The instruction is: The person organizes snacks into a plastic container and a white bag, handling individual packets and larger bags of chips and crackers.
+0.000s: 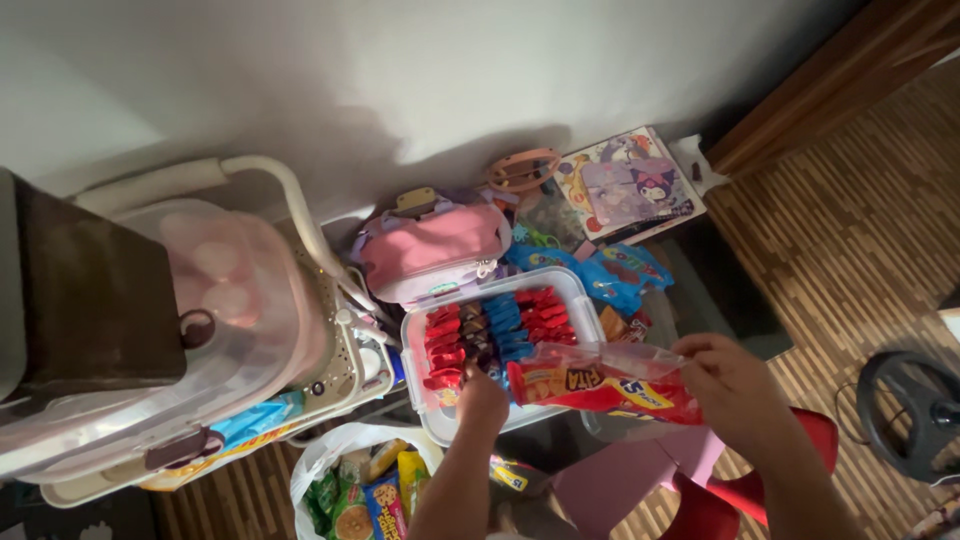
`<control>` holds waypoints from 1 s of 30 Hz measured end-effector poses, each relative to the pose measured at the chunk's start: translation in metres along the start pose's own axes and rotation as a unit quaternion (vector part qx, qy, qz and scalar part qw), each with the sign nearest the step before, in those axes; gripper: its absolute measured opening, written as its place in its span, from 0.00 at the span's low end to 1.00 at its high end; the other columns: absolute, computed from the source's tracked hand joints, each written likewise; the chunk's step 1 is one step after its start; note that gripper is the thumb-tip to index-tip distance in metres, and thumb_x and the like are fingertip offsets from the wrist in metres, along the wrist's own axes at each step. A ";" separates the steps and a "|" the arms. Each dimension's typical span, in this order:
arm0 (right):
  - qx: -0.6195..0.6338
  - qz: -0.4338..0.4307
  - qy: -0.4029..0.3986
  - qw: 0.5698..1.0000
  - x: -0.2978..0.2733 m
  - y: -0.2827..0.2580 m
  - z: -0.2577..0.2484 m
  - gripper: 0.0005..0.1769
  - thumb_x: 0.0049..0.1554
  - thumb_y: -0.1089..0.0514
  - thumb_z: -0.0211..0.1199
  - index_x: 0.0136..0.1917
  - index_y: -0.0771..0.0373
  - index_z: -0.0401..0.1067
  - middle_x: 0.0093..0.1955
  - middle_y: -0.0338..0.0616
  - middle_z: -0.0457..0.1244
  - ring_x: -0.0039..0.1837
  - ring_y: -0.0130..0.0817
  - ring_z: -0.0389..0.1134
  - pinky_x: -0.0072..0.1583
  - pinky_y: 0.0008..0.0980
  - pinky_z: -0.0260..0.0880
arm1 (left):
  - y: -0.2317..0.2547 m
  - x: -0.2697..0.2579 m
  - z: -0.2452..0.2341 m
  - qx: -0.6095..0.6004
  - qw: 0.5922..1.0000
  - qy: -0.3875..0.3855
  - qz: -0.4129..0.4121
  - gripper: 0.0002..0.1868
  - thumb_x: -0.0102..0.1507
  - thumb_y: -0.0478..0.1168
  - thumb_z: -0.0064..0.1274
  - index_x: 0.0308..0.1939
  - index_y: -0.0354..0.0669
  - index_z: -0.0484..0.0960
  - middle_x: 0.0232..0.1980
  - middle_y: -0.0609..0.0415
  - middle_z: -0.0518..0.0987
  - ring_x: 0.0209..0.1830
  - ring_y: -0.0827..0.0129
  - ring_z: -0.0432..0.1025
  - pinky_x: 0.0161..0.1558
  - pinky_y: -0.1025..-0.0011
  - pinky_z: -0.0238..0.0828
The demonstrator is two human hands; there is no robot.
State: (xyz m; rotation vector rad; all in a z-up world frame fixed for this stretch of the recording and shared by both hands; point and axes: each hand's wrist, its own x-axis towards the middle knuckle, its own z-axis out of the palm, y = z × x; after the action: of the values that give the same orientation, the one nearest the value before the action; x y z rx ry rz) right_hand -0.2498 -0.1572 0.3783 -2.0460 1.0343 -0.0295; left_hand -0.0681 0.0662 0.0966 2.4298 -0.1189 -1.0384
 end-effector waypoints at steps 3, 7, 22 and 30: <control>-0.024 -0.095 0.024 0.995 0.000 0.003 0.000 0.12 0.54 0.60 0.60 0.38 0.72 0.77 0.58 0.41 0.69 0.47 0.30 0.71 0.49 0.30 0.70 | -0.010 0.016 0.005 0.055 0.997 -0.051 -0.005 0.37 0.65 0.40 0.47 0.72 0.26 0.48 0.67 0.28 0.72 0.66 0.42 0.71 0.65 0.54 0.69; 0.024 0.006 -0.006 1.000 0.003 0.005 0.003 0.12 0.55 0.60 0.59 0.40 0.72 0.78 0.58 0.41 0.69 0.40 0.36 0.71 0.44 0.33 0.72 | -0.027 0.058 0.031 0.067 0.996 -0.064 -0.013 0.40 0.63 0.41 0.51 0.73 0.27 0.49 0.69 0.29 0.69 0.69 0.43 0.68 0.67 0.55 0.66; 0.008 0.027 -0.002 1.000 0.002 0.008 0.004 0.14 0.58 0.58 0.59 0.42 0.72 0.79 0.58 0.42 0.67 0.44 0.36 0.70 0.47 0.32 0.72 | -0.051 0.080 0.073 0.071 0.995 0.006 -0.076 0.31 0.63 0.51 0.47 0.65 0.37 0.67 0.67 0.37 0.71 0.68 0.46 0.68 0.66 0.55 0.66; 0.022 -0.032 0.000 0.999 0.005 0.018 0.006 0.15 0.56 0.61 0.56 0.39 0.75 0.79 0.59 0.44 0.65 0.51 0.34 0.71 0.51 0.32 0.71 | -0.061 0.082 0.064 0.119 0.989 0.001 -0.092 0.24 0.61 0.47 0.48 0.58 0.38 0.74 0.61 0.37 0.76 0.63 0.47 0.71 0.62 0.55 0.70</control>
State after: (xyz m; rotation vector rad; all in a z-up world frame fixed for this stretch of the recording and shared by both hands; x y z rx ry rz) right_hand -0.2560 -0.1628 0.3608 -2.0384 0.9591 -0.0861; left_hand -0.0620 0.0717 -0.0237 2.6979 -0.0197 -1.1606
